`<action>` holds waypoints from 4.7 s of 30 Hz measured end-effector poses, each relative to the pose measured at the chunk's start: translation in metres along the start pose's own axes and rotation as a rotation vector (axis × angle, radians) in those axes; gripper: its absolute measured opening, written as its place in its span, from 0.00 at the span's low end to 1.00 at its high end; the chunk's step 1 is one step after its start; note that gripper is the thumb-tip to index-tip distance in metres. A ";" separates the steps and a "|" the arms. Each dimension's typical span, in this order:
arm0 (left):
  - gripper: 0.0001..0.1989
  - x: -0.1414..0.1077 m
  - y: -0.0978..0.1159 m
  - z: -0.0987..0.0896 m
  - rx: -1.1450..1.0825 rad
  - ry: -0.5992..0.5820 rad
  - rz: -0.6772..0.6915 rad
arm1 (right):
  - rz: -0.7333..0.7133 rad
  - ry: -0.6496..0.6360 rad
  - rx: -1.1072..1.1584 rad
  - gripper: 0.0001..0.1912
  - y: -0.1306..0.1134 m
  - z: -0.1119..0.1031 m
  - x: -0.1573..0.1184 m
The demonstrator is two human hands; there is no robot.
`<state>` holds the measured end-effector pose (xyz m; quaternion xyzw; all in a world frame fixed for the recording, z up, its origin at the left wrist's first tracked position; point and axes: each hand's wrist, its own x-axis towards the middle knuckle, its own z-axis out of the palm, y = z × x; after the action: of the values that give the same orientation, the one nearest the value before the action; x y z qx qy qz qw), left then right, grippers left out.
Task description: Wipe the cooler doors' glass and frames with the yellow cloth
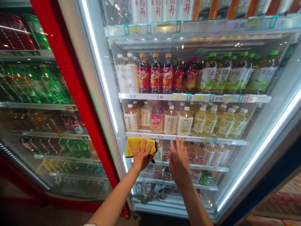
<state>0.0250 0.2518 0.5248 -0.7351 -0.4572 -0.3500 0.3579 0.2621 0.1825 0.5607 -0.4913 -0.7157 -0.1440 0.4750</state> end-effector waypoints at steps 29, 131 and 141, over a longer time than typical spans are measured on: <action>0.29 -0.050 -0.084 -0.027 0.036 -0.018 -0.162 | -0.065 0.008 0.080 0.37 -0.056 0.036 0.011; 0.35 0.157 0.107 -0.031 -0.025 0.139 -0.233 | -0.338 0.044 -0.246 0.41 0.121 -0.045 0.066; 0.30 0.081 0.086 -0.007 -0.005 0.028 0.224 | -0.346 -0.032 -0.275 0.37 0.142 -0.054 0.046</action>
<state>0.1307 0.2516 0.5791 -0.7777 -0.3660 -0.3192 0.3992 0.4080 0.2399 0.5893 -0.4237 -0.7704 -0.3116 0.3604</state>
